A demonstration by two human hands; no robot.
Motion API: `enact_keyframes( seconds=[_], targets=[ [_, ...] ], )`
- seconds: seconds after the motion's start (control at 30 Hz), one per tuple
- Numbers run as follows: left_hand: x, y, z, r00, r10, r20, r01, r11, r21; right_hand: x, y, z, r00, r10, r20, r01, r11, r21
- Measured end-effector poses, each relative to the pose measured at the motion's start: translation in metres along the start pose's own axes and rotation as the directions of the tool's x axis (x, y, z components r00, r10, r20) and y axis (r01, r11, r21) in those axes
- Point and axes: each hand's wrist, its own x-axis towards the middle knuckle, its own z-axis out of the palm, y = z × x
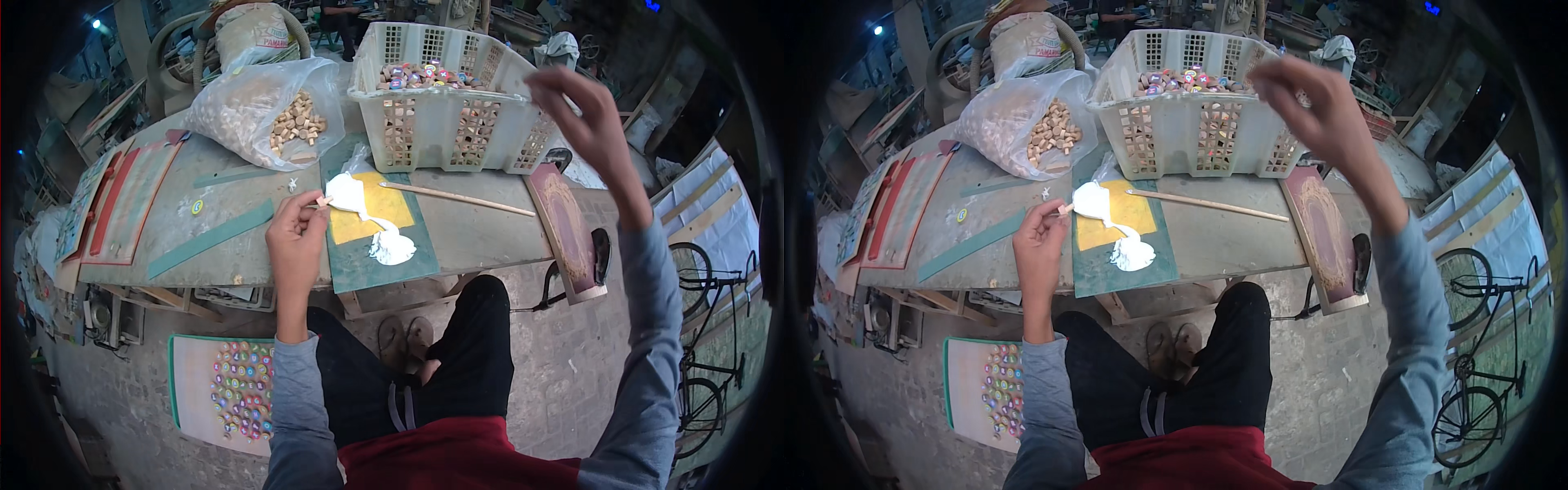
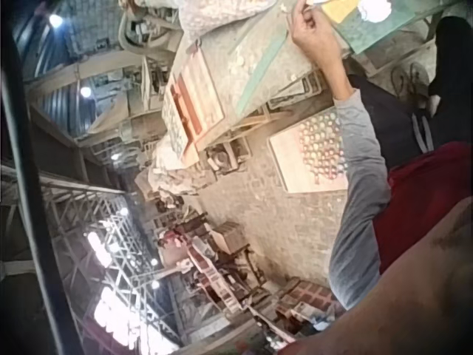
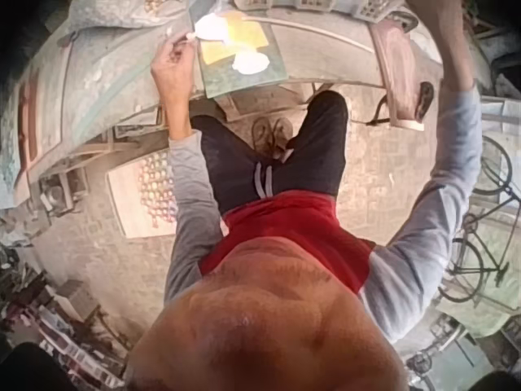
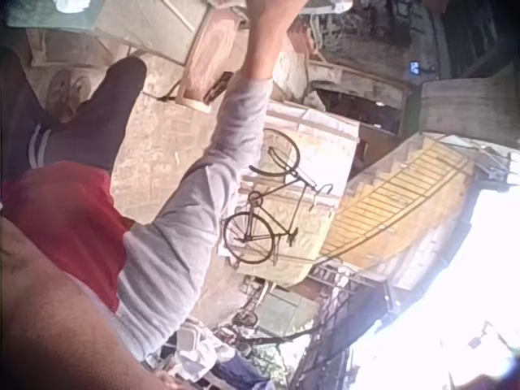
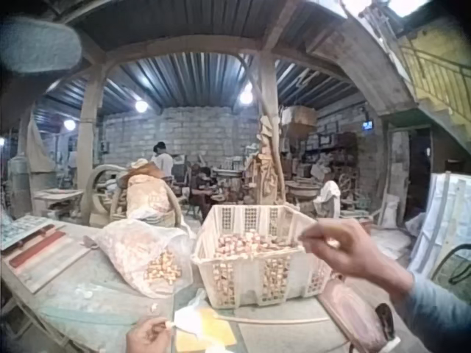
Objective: The recorder is applying glue to small wooden components and assembling them, then placing them on a tray.
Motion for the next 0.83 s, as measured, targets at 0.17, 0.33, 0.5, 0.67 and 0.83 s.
enact_keyframes(
  seconds=[0.17,0.33,0.5,0.67,0.83],
  targets=[
    [-0.006,0.016,0.015,0.976,0.215,-0.040,-0.199,0.949,0.245,0.080,0.066,0.028,0.849,0.209,0.486,-0.217,0.975,-0.040],
    [-0.007,0.017,0.012,0.972,0.227,-0.062,-0.198,0.932,0.303,0.119,0.116,0.085,0.421,0.263,0.868,-0.365,0.925,-0.104],
    [-0.008,0.014,0.013,0.979,0.187,-0.083,-0.160,0.953,0.258,0.117,0.186,0.113,0.396,0.070,0.916,-0.046,0.997,-0.056],
    [-0.007,0.017,0.013,0.986,0.154,-0.070,-0.131,0.955,0.265,0.098,0.204,0.111,0.532,-0.034,0.846,0.019,0.999,0.028],
    [-0.006,0.015,0.011,0.990,0.120,-0.078,-0.097,0.962,0.254,0.088,0.207,0.096,0.642,-0.116,0.758,0.090,0.993,0.077]
  ],
)
